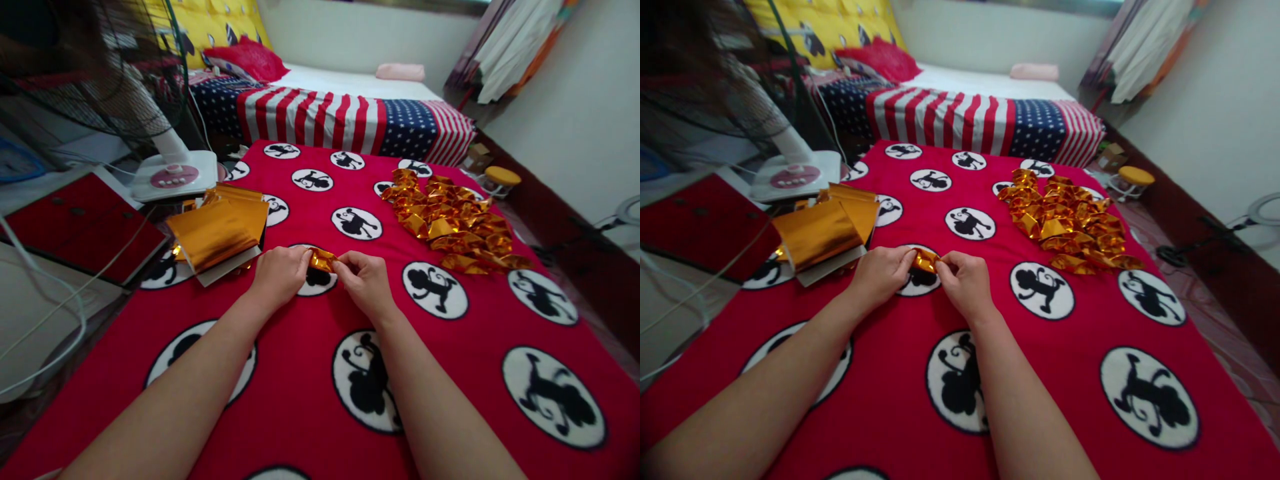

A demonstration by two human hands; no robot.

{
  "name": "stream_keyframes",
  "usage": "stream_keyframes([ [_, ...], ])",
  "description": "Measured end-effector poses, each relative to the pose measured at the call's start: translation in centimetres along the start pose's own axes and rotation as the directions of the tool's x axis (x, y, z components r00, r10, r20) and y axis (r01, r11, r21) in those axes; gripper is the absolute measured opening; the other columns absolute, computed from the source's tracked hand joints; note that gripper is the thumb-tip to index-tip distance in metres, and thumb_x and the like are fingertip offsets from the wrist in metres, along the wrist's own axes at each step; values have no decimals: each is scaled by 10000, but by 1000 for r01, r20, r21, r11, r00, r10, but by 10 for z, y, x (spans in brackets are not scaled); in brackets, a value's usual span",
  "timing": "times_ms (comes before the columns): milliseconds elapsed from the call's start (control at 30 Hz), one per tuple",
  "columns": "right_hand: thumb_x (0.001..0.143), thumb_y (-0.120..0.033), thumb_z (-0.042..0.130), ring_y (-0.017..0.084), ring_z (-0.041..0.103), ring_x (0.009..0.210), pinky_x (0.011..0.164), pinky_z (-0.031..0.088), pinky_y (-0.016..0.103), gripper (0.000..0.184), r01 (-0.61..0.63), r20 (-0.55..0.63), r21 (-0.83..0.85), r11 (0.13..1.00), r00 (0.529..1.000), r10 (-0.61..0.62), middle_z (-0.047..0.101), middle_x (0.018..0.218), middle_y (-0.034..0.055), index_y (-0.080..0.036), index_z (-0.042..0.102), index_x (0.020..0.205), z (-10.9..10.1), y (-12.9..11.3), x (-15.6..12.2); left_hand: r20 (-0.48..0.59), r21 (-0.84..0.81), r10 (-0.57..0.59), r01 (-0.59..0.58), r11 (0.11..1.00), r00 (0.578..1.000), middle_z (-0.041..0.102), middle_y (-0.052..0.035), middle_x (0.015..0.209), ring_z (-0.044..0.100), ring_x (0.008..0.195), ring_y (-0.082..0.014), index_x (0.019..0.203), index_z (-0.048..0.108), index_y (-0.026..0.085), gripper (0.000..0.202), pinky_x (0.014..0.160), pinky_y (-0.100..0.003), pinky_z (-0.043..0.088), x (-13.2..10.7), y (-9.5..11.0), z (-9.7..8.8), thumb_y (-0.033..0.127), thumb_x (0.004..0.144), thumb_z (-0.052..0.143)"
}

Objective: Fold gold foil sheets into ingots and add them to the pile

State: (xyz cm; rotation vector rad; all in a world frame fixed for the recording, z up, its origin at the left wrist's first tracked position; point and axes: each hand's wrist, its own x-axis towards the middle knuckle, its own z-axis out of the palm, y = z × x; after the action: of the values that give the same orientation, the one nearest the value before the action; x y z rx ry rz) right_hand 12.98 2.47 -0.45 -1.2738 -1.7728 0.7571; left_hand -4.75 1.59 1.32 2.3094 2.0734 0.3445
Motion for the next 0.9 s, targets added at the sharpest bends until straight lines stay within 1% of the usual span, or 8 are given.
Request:
stream_keyframes([
  [200,855,-313,583,125,533,521,512,363,232,216,-19,-54,65,998,998,23,626,587,5,-171,699,740,1,-1,1,5,-8,-4,5,1000,1000,751,-103,870,691,774,-246,982,706,212,454,647,-298,408,0,2,-1,415,987,301],
  [300,865,-322,579,139,573,552,546,403,241,209,-15,-57,77,997,998,19,668,642,21,-174,705,789,2,0,2,-19,-16,-40,39,999,999,749,-106,869,693,780,-253,1001,706,216,452,651,-301,410,0,3,0,407,991,297],
  [400,853,-297,595,149,595,580,564,411,245,167,3,-60,29,1000,998,-1,680,663,25,-180,709,818,3,3,3,-49,-13,-68,68,998,996,741,-109,854,695,787,-252,981,700,207,461,640,-298,400,1,4,3,410,996,287],
  [467,851,-279,594,151,596,589,570,409,248,158,20,-93,-11,1000,995,-21,681,667,25,-183,710,805,3,5,3,-59,-17,-60,59,998,996,741,-103,860,696,791,-250,975,691,209,452,629,-297,391,1,4,5,413,997,288],
  [567,866,-276,572,158,602,613,582,412,250,177,33,-150,-48,998,988,-40,691,692,32,-190,714,804,2,7,4,-58,-16,-49,48,999,997,743,-99,870,696,796,-249,985,682,215,439,628,-297,386,2,6,8,416,997,292],
  [700,875,-278,559,167,617,642,585,411,251,187,46,-166,-103,994,984,-63,710,729,44,-194,714,811,3,7,4,-45,-22,-72,71,997,996,740,-108,869,690,802,-237,980,683,200,439,649,-293,394,4,9,8,409,997,297],
  [767,878,-272,551,169,620,648,587,409,252,189,56,-170,-133,990,982,-78,711,733,48,-195,713,818,4,7,4,-41,-49,-50,48,998,998,740,-107,880,686,807,-230,984,683,200,443,653,-291,395,3,10,8,403,1000,289],
  [900,880,-274,540,171,611,638,580,400,257,199,52,-181,-167,985,980,-83,707,722,52,-200,710,807,5,8,4,-18,-104,59,-61,993,998,737,-90,887,679,814,-226,990,684,218,447,645,-288,391,1,12,10,403,1003,277],
])
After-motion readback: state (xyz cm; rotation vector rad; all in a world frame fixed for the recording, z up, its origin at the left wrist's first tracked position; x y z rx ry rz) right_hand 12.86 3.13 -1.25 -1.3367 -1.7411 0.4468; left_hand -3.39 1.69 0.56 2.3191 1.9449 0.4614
